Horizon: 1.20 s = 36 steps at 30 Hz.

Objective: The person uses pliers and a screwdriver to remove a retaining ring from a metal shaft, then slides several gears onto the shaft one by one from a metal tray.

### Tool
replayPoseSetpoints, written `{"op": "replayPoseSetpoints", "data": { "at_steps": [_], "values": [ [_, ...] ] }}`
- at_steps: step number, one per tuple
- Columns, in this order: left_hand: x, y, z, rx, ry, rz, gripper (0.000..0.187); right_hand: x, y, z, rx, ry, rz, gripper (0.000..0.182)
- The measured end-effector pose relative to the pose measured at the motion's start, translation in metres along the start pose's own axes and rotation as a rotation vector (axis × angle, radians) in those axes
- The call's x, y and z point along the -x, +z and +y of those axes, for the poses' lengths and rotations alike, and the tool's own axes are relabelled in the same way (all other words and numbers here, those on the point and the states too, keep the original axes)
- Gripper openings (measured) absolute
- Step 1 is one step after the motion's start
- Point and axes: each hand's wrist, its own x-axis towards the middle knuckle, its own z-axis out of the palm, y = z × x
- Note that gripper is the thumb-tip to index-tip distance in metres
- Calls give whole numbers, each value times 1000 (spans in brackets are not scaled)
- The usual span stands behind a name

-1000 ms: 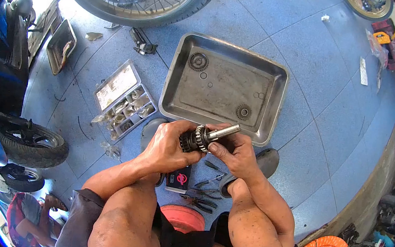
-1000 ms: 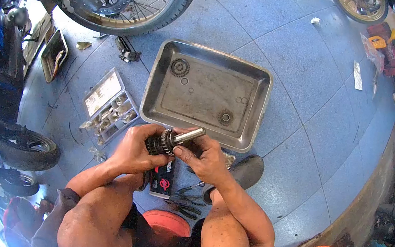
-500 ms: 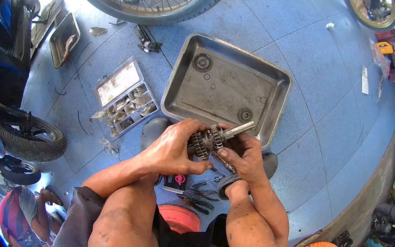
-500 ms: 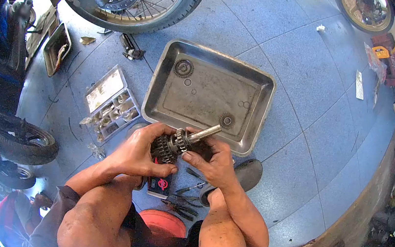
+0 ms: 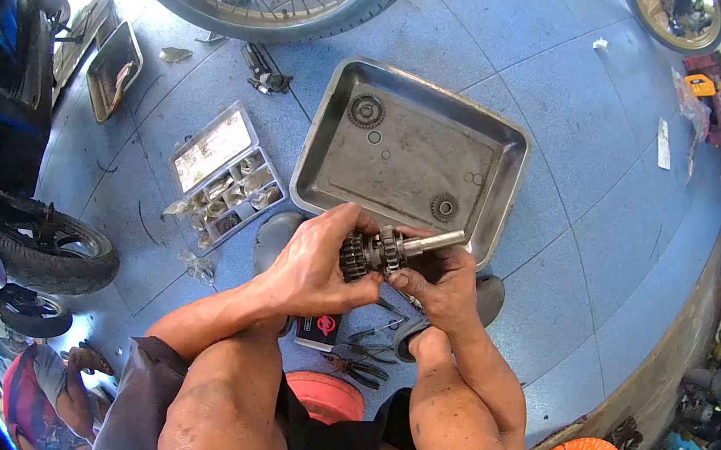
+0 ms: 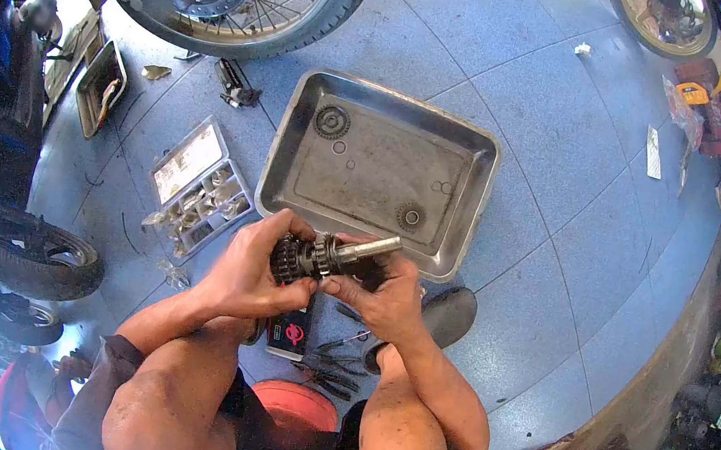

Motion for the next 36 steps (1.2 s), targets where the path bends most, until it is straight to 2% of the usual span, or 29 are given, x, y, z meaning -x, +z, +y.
{"op": "replayPoseSetpoints", "data": {
  "at_steps": [1, 2, 5, 7, 11, 13, 17, 19, 22, 23, 25, 29, 32, 36],
  "values": [
    [-1, 0, 1, -13, -103, -9, 52, 0, 1, 0, 34, 3, 14, 55],
    [-1, 1, 0, -12, -103, -9, 52, -1, 2, 0, 35, 4, 14, 55],
    [-2, 1, -5, -143, 6, 66, 48, -1, 3, 1, 11, 70, 23, 54],
    [-4, -4, -5, -65, -114, -158, 43, 0, 2, 5, 7, 83, 10, 54],
    [0, -5, -7, 13, -42, -127, 42, 0, 1, 3, 18, 56, -2, 54],
    [2, -8, -2, 174, -201, -159, 44, -1, 1, 0, 76, 28, -17, 53],
    [3, -3, -3, 114, -134, -102, 42, 0, 2, -6, 78, 47, -16, 55],
    [3, -3, -2, 10, 1, -58, 42, 0, 3, -2, -7, -19, -49, 56],
    [1, -3, -3, 23, 17, -31, 43, -1, 4, 0, -49, -52, -25, 56],
    [0, -4, -1, 23, 16, -31, 43, -2, 4, -2, -49, -51, -26, 56],
    [0, -8, 3, 77, -117, -98, 49, -2, 4, -9, -50, -115, 3, 55],
    [3, -6, -3, 69, -83, -102, 49, -2, -4, -13, 9, -124, -6, 55],
    [5, -2, -1, 140, -137, -79, 45, 1, 0, -8, 49, -139, -19, 54],
    [3, -2, -3, 108, -119, -59, 50, 2, 3, -6, -2, -55, -55, 55]
  ]
}}
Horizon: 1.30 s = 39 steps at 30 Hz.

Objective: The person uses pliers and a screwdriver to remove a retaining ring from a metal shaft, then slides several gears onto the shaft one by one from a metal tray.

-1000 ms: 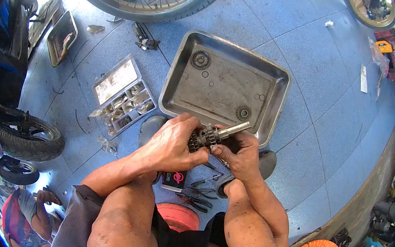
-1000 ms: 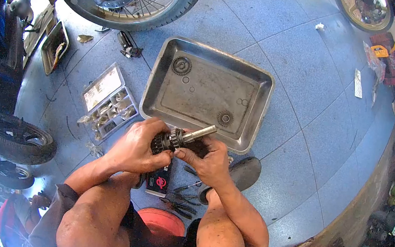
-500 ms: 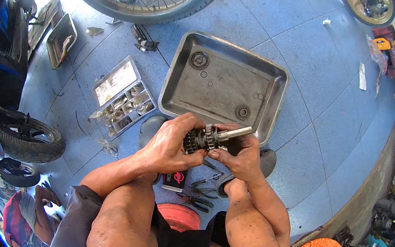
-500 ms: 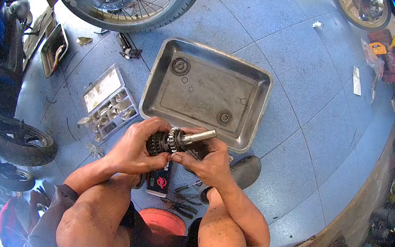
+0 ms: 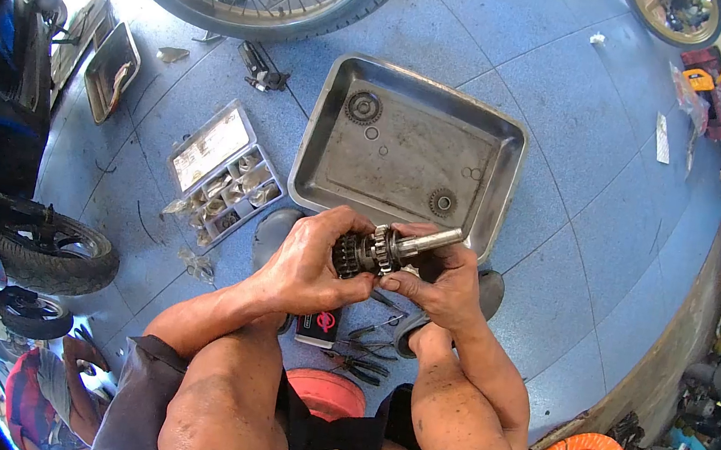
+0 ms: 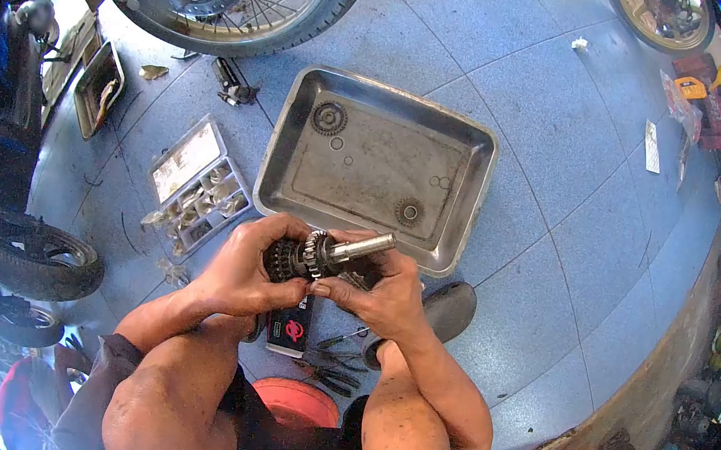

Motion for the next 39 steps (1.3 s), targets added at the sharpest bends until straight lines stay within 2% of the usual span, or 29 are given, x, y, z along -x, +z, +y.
{"op": "replayPoseSetpoints", "data": {
  "at_steps": [5, 7, 8, 13, 20, 28, 31, 32, 34, 35, 37, 39],
  "values": [
    [-2, -4, 5, -52, -40, -17, 59, -2, -2, -1, -86, 88, 7, 57],
    [-3, -2, -2, -99, 212, 24, 65, -4, -2, -4, -97, 105, 17, 58],
    [-3, -1, -2, -98, 213, 24, 65, -3, -2, -3, -96, 106, 17, 58],
    [-1, 2, 0, -52, -24, 3, 60, -2, 2, -2, -70, 102, 17, 59],
    [1, -2, -9, -69, 38, 9, 52, -1, -8, -5, -82, 75, 76, 57],
    [6, -9, -12, 21, -8, -19, 48, 0, -30, -17, -271, -114, 320, 63],
    [7, -11, -7, 66, -86, -9, 47, -2, -44, -21, 185, -382, 408, 59],
    [6, -10, -8, 66, -84, -8, 47, -2, -43, -22, 185, -383, 408, 59],
    [5, -9, -11, -23, 3, 39, 47, 1, -37, -26, 613, -430, 396, 61],
    [4, -8, -11, -19, 8, 31, 47, 2, -35, -27, 619, -428, 403, 61],
    [3, -4, -10, -22, 154, 107, 43, 5, -29, -30, 902, -383, 293, 64],
    [3, -3, -9, -37, 137, 76, 44, 4, -24, -37, 972, -432, 246, 64]
  ]
}}
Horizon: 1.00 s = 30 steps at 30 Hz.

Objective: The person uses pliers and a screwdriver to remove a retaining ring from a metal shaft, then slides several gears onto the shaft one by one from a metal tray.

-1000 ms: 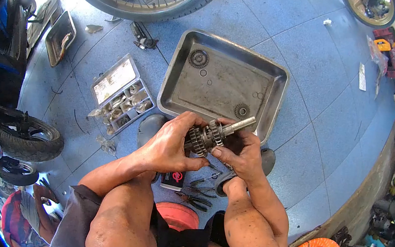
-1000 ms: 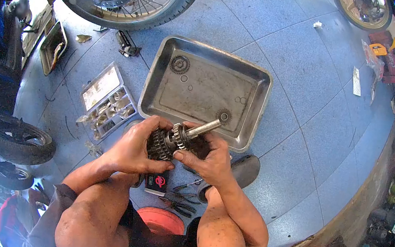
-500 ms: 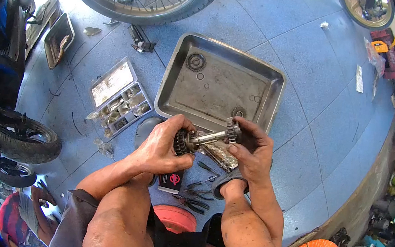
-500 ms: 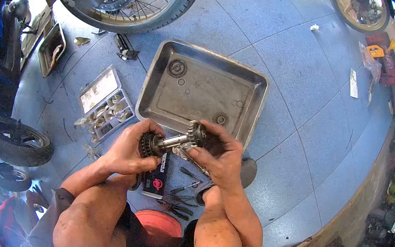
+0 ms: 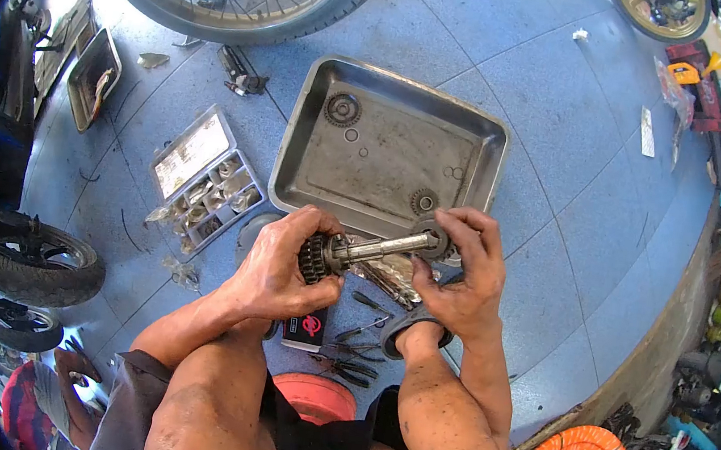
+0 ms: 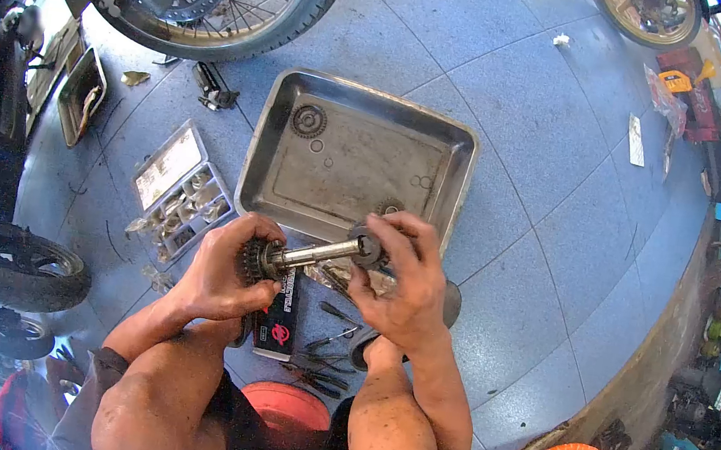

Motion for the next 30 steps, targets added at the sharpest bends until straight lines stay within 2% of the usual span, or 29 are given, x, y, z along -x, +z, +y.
{"op": "replayPoseSetpoints", "data": {
  "at_steps": [2, 5, 9, 11, 12, 14, 15, 17, 18, 20, 22, 29, 30],
  "values": [
    [0, -2, 4, -26, -20, -23, 46, -3, 0, -6, 68, -125, -36, 63],
    [4, -2, 12, -41, -92, -69, 46, 0, -2, -14, 90, -134, -5, 63],
    [6, -2, 14, -125, -36, -67, 48, 3, -8, -13, 125, -179, -86, 67],
    [7, -2, 16, -146, -33, -64, 49, 3, -15, -22, 235, -156, -226, 65],
    [7, -3, 17, -149, 7, -71, 47, -1, -16, -27, 234, -156, -226, 65],
    [0, -4, 16, -158, 51, -72, 44, -12, -15, -30, 312, -334, -317, 63],
    [-1, -4, 15, -129, 77, -96, 45, -13, -14, -30, 308, -336, -318, 63],
    [-1, -6, 13, -102, 99, -117, 46, -14, -13, -29, 13, -194, -336, 61],
    [-1, -8, 13, -79, 56, -134, 49, -13, -13, -25, 10, -195, -339, 61],
    [0, -10, 12, -56, 13, -155, 51, -11, -14, -10, -236, -147, -359, 62],
    [0, -12, 10, 1, 17, -207, 52, -14, -15, -5, -294, -136, -347, 64],
    [3, -10, 18, -30, 14, -202, 50, -4, -11, 7, -422, -102, -362, 65],
    [3, -9, 17, -33, 89, -181, 49, -3, -9, 7, -421, -101, -362, 65]
  ]
}}
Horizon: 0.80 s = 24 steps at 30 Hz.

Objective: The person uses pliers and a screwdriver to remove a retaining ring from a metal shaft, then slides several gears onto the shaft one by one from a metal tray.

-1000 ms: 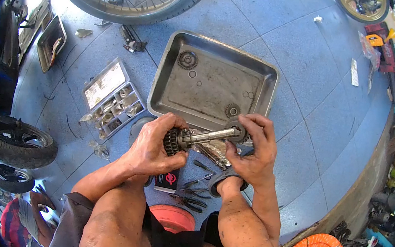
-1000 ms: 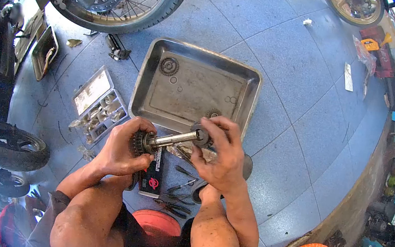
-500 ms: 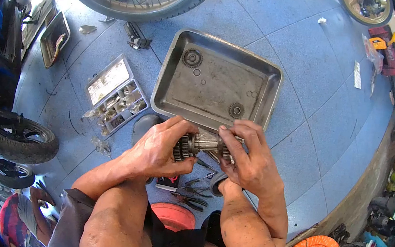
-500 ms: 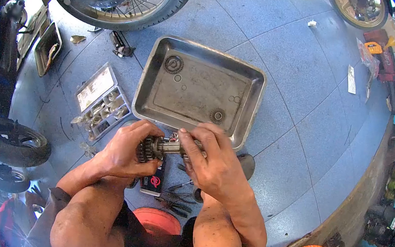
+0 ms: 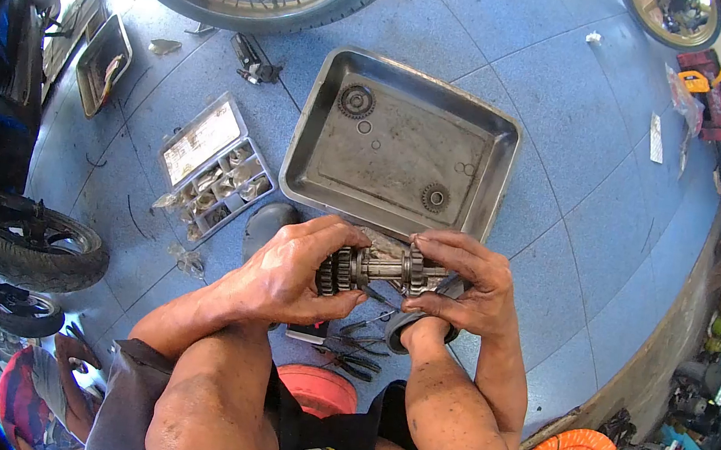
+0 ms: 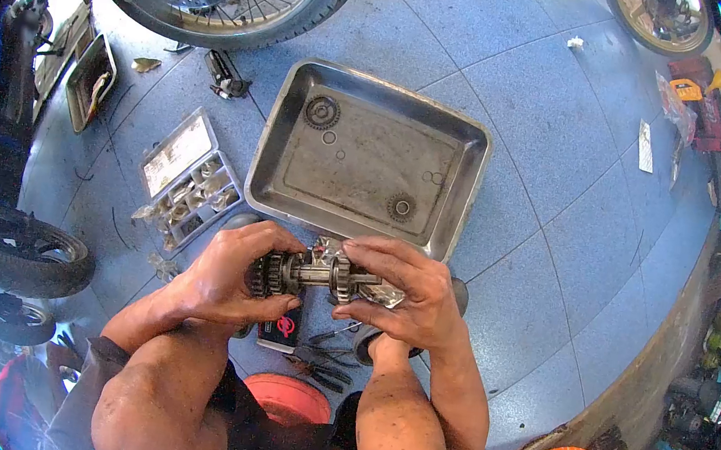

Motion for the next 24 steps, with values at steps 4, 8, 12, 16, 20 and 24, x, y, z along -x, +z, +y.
{"op": "replayPoseSetpoints", "data": {
  "at_steps": [4, 8, 12, 16, 20, 24],
  "values": [
    [-5, 6, 4, -30, 45, -17, 50, -3, 13, -1, -46, 35, -24, 70],
    [-8, 4, 4, 10, 31, -13, 51, 0, 18, -5, -179, 223, 35, 74],
    [-8, 6, 4, -14, 16, 11, 51, -3, 18, -2, -77, 86, 42, 72],
    [-7, 6, 5, -20, 10, 21, 50, -3, 19, 0, -61, 60, 33, 69],
    [-7, 3, 5, -7, 25, 10, 48, -7, 13, 0, -62, 70, 13, 64],
    [-1, -4, -3, -31, -170, 34, 46, 7, -9, 24, -269, 273, 111, 60]
  ]
}}
